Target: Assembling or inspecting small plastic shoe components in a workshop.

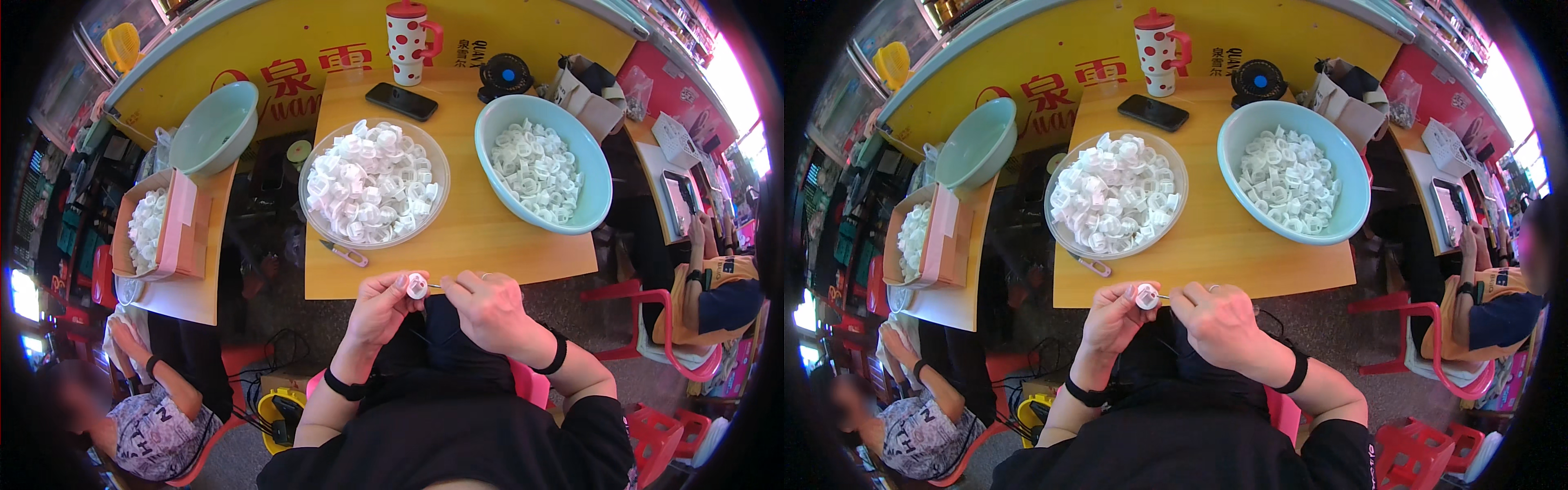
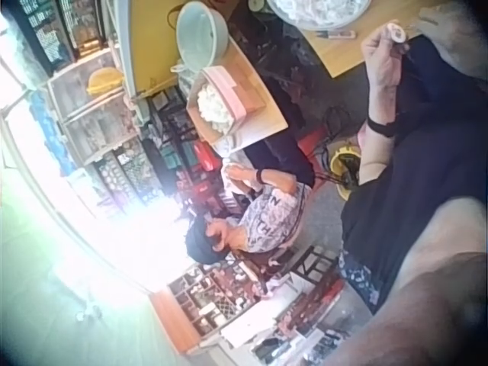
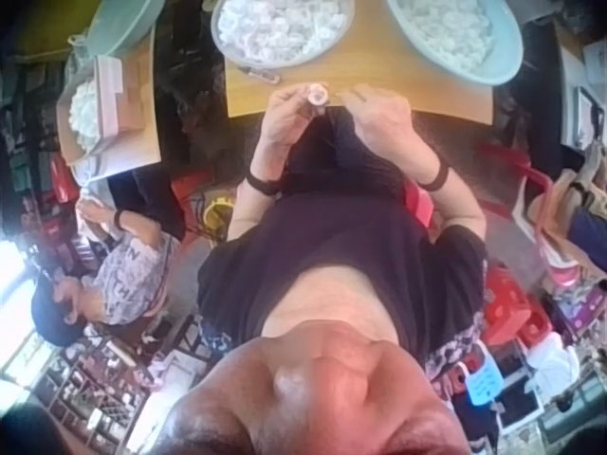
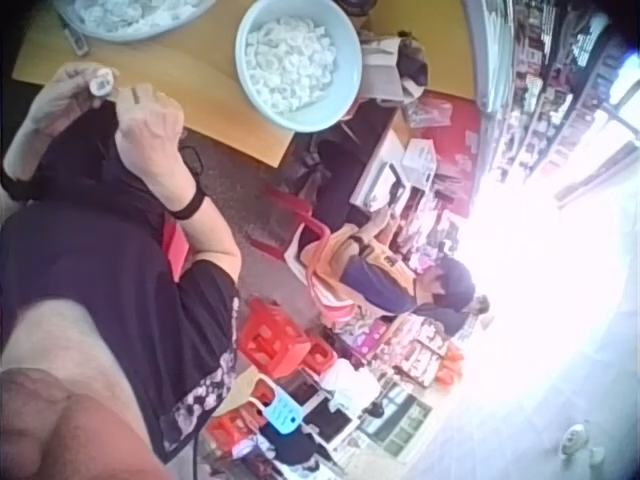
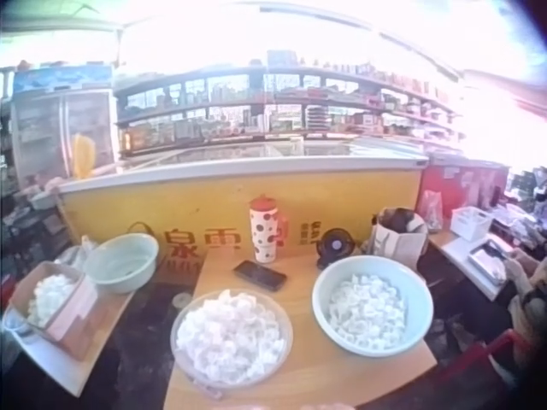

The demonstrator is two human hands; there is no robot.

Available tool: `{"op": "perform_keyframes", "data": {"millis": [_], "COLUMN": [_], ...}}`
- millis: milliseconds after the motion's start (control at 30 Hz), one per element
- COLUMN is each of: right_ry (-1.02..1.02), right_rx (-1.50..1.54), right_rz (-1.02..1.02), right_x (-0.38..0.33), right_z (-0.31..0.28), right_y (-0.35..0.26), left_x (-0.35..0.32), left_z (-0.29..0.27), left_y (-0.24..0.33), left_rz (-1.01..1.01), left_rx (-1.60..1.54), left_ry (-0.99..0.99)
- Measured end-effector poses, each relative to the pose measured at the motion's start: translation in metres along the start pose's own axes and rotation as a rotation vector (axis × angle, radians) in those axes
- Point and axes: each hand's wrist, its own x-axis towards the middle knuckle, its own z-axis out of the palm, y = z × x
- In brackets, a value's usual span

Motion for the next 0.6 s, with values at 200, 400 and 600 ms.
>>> {"op": "perform_keyframes", "data": {"millis": [200, 400, 600], "right_ry": [0.077, 0.105, 0.119], "right_rx": [-0.22, -0.291, -0.385], "right_rz": [-0.197, -0.301, -0.414], "right_x": [0.008, 0.011, 0.012], "right_z": [0.005, 0.004, 0.0], "right_y": [0.003, 0.005, 0.003], "left_x": [-0.003, -0.003, -0.004], "left_z": [-0.001, 0.005, 0.002], "left_y": [-0.002, 0.001, 0.001], "left_rz": [-0.016, -0.034, -0.056], "left_rx": [0.005, 0.015, 0.002], "left_ry": [-0.04, -0.05, -0.098]}}
